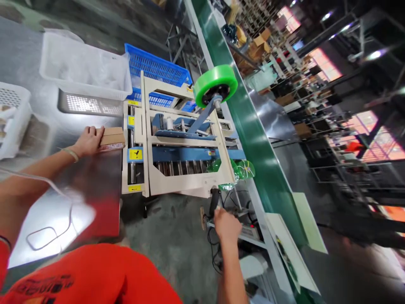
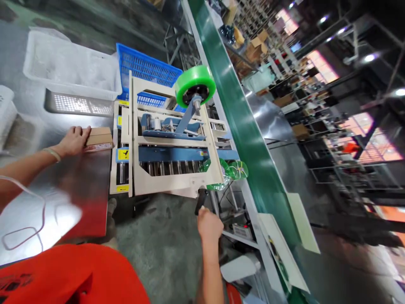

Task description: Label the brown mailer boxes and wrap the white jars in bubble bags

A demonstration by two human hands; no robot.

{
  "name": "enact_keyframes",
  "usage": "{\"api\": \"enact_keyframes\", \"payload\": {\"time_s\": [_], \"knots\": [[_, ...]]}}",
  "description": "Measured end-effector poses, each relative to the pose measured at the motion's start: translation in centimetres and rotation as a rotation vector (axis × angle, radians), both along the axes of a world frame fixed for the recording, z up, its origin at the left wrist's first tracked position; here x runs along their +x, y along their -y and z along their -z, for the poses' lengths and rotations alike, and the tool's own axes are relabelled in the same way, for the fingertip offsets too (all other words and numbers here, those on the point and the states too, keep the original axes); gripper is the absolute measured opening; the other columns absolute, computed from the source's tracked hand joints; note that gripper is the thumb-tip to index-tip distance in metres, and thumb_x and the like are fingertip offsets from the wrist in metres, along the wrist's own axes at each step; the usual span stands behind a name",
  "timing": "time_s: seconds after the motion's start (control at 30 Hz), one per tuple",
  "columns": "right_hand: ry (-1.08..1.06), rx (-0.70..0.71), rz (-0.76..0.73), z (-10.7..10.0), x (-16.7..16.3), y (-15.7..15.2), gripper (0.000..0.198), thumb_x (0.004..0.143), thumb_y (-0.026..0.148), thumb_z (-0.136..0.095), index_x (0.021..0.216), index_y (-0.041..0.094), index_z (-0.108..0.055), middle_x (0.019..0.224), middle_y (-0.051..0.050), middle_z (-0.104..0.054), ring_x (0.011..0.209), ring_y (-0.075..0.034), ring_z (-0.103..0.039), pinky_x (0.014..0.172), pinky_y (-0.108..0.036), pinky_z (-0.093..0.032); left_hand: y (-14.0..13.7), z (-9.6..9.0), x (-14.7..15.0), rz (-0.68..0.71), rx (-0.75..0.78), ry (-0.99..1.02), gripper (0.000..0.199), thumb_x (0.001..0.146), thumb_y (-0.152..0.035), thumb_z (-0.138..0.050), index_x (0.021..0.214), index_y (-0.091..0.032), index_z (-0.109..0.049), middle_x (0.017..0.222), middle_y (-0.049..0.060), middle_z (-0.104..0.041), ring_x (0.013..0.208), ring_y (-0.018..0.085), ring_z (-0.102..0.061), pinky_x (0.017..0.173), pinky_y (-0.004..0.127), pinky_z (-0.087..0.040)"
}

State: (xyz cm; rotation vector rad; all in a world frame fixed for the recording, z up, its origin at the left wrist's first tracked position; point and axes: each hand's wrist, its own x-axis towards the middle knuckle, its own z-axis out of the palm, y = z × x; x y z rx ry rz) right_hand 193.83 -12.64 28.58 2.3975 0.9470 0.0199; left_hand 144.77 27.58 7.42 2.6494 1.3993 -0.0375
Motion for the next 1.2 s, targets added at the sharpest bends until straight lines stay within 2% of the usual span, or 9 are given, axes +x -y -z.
{"api": "enact_keyframes", "payload": {"time_s": [0.23,0.4,0.53,0.67,0.8,0.9,1.07,1.13,1.2], "knots": [[-0.094,-0.026,-0.111,0.0,-4.3,-9.1,0.046,0.120,0.023,-0.048,0.110,0.007,-0.089,0.104,-0.029,-0.087,0.109,-0.039,-0.091,0.097,-0.046,-0.068,-1.2,0.9,0.9,0.015,0.004,0.013,0.104,0.113,-0.061,-0.053,0.175,0.020,-0.036,0.149,0.042,-0.065,0.133,0.046,-0.057,0.124,0.059,-0.038],[-0.028,0.084,0.027,1.5,-3.4,-3.1,0.048,0.120,0.029,-0.046,0.111,0.014,-0.091,0.097,-0.027,-0.087,0.099,-0.040,-0.092,0.088,-0.049,-0.071,-1.4,0.9,0.2,0.005,-0.031,0.025,0.112,0.112,-0.070,-0.046,0.173,0.024,-0.037,0.148,0.045,-0.063,0.136,0.049,-0.056,0.125,0.061,-0.037],[0.112,0.146,0.300,0.3,2.8,0.1,0.056,0.119,0.027,-0.041,0.112,0.015,-0.095,0.097,-0.029,-0.086,0.100,-0.040,-0.091,0.087,-0.053,-0.072,-1.9,0.5,0.7,0.023,-0.065,0.117,0.124,0.110,-0.082,-0.029,0.164,0.029,-0.045,0.149,0.047,-0.063,0.144,0.051,-0.054,0.118,0.067,-0.033],[0.075,0.159,0.255,-2.6,8.7,-10.0,0.047,0.115,0.016,-0.047,0.123,0.002,-0.092,0.112,-0.035,-0.085,0.116,-0.039,-0.089,0.093,-0.045,-0.066,-2.6,-0.2,2.9,0.048,-0.032,0.067,0.105,0.113,-0.066,-0.041,0.171,0.022,-0.043,0.153,0.043,-0.063,0.142,0.047,-0.057,0.123,0.062,-0.036],[-0.047,0.159,-0.013,-2.1,5.1,-18.3,0.053,0.125,0.021,-0.039,0.131,-0.003,-0.086,0.119,-0.034,-0.083,0.121,-0.032,-0.085,0.095,-0.037,-0.055,-3.3,-0.6,5.2,0.054,0.009,-0.008,0.096,0.114,-0.060,-0.054,0.177,0.012,-0.043,0.150,0.039,-0.066,0.136,0.048,-0.061,0.122,0.058,-0.042],[-0.109,0.158,-0.239,0.6,-0.3,-13.1,0.049,0.126,0.028,-0.043,0.122,0.004,-0.086,0.107,-0.025,-0.084,0.103,-0.030,-0.084,0.084,-0.034,-0.052,-3.5,-0.2,6.1,0.046,0.025,-0.007,0.096,0.112,-0.061,-0.062,0.174,0.011,-0.046,0.145,0.040,-0.068,0.133,0.051,-0.065,0.118,0.058,-0.045],[0.046,0.124,-0.029,2.7,1.1,2.8,0.045,0.121,0.029,-0.052,0.096,0.020,-0.088,0.090,-0.017,-0.084,0.078,-0.030,-0.079,0.068,-0.034,-0.048,-3.7,0.8,6.3,0.054,0.080,0.022,0.095,0.107,-0.058,-0.071,0.169,0.012,-0.052,0.140,0.042,-0.069,0.131,0.054,-0.067,0.114,0.058,-0.048],[0.145,0.107,0.093,1.5,5.4,3.6,0.051,0.121,0.029,-0.047,0.095,0.020,-0.090,0.081,-0.018,-0.081,0.072,-0.032,-0.077,0.065,-0.036,-0.047,-3.8,1.1,6.3,0.066,0.091,0.030,0.094,0.106,-0.057,-0.072,0.169,0.010,-0.053,0.139,0.042,-0.070,0.131,0.055,-0.067,0.113,0.058,-0.049],[0.177,0.103,0.176,-0.2,9.5,-0.4,0.055,0.120,0.024,-0.043,0.099,0.014,-0.093,0.080,-0.020,-0.081,0.070,-0.031,-0.076,0.063,-0.035,-0.045,-4.0,1.4,6.3,0.091,0.106,0.048,0.089,0.107,-0.058,-0.070,0.169,0.004,-0.056,0.138,0.039,-0.072,0.130,0.054,-0.068,0.112,0.059,-0.049]]}}
